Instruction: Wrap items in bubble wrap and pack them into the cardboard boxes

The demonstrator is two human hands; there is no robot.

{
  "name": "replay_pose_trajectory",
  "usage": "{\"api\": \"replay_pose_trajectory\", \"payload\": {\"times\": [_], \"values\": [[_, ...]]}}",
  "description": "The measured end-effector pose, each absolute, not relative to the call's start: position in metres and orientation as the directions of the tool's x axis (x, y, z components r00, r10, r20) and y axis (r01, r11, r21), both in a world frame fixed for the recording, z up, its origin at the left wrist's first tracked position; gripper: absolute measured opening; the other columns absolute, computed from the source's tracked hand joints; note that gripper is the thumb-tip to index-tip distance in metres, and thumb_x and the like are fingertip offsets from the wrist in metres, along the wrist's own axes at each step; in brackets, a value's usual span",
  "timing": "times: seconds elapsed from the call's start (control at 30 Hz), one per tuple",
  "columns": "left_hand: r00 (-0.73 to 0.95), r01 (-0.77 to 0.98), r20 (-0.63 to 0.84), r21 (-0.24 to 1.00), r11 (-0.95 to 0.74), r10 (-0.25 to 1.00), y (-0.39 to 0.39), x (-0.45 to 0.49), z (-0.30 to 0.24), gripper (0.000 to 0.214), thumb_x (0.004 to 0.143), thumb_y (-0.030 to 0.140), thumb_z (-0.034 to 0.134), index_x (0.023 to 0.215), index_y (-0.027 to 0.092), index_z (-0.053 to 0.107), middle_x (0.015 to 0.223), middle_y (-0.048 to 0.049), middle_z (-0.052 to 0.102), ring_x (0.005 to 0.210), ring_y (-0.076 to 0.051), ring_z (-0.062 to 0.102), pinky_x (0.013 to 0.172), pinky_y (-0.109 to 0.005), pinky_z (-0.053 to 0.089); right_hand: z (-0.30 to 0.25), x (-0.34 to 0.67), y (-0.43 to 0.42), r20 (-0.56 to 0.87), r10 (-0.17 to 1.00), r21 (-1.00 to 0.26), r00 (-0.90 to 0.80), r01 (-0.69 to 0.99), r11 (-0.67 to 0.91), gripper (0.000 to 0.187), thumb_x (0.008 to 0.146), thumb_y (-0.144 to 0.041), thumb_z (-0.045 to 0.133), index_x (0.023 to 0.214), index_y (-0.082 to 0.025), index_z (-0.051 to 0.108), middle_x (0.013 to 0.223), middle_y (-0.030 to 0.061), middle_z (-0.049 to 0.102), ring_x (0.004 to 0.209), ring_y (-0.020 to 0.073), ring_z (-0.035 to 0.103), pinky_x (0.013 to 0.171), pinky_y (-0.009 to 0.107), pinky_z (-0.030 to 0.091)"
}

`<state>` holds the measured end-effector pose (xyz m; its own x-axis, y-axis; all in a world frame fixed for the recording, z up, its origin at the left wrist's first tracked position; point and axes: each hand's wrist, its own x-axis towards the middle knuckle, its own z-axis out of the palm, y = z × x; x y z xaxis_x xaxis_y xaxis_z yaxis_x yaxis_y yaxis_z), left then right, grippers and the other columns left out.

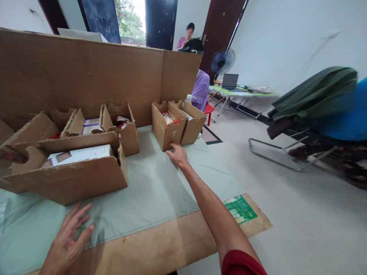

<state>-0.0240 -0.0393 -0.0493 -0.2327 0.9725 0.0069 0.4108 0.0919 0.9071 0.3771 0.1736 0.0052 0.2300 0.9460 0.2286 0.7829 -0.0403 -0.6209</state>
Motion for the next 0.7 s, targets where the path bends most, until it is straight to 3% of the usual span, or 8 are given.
{"api": "replay_pose_trajectory", "payload": {"times": [0.17,0.3,0.4,0.5,0.57,0.7], "values": [[-0.329,0.43,0.049,0.897,0.103,0.943,-0.037,-0.055,-0.032,0.063,0.076,0.061,0.069,0.131,0.029,0.064,0.163,-0.0083,0.04,0.12,-0.037,0.066,0.094,-0.053,0.061,0.016,0.362,0.146,0.191,0.974,-0.669,0.121,0.742,0.039,0.035,0.083,-0.027,0.059,0.112,-0.015,0.074,0.111,0.0129,0.077,0.099,0.027,0.072,0.095,0.043,0.055],[-0.489,0.368,0.078,0.922,0.124,0.869,-0.011,-0.082,-0.002,0.087,0.072,0.059,0.071,0.148,0.024,0.046,0.153,-0.0153,0.051,0.129,-0.04,0.059,0.108,-0.063,0.048,0.019,0.324,0.1,0.123,0.983,-0.736,-0.139,0.652,0.184,0.036,0.084,-0.037,0.064,0.114,-0.02,0.074,0.108,0.0078,0.078,0.09,0.022,0.073,0.082,0.035,0.058],[-0.472,0.322,0.115,0.946,0.049,0.874,0.016,-0.086,0.015,0.087,0.068,0.048,0.073,0.146,0.023,0.043,0.156,-0.016,0.047,0.137,-0.038,0.052,0.109,-0.058,0.047,0.02,0.28,0.078,0.134,0.946,-0.803,-0.293,0.527,0.278,0.056,0.082,-0.043,0.069,0.133,-0.02,0.063,0.13,0.0126,0.07,0.109,0.0254,0.07,0.08,0.035,0.058],[-0.383,0.275,0.098,0.961,0.012,0.919,0.028,-0.074,0.022,0.069,0.067,0.043,0.071,0.128,0.019,0.053,0.135,-0.0147,0.062,0.13,-0.035,0.057,0.106,-0.051,0.05,0.021,0.24,0.075,0.163,0.928,-0.831,-0.334,0.46,0.312,0.07,0.081,-0.045,0.071,0.143,-0.018,0.054,0.14,0.0176,0.064,0.117,0.0299,0.065,0.077,0.037,0.057],[-0.336,0.262,0.086,0.965,0.006,0.938,0.025,-0.064,0.021,0.06,0.07,0.042,0.069,0.122,0.018,0.053,0.125,-0.0129,0.065,0.124,-0.031,0.06,0.104,-0.047,0.051,0.021,0.225,0.077,0.18,0.935,-0.827,-0.306,0.468,0.312,0.065,0.083,-0.043,0.069,0.141,-0.018,0.054,0.133,0.0164,0.068,0.108,0.0285,0.068,0.076,0.038,0.057],[-0.242,0.266,0.103,0.963,-0.036,0.965,0.021,-0.049,0.018,0.059,0.078,0.037,0.064,0.131,0.016,0.05,0.13,-0.0133,0.064,0.122,-0.027,0.061,0.104,-0.043,0.051,0.016,0.227,0.083,0.23,0.956,-0.81,-0.18,0.509,0.291,0.043,0.087,-0.034,0.058,0.127,-0.02,0.063,0.115,0.0107,0.074,0.091,0.0235,0.069,0.075,0.037,0.056]]}}
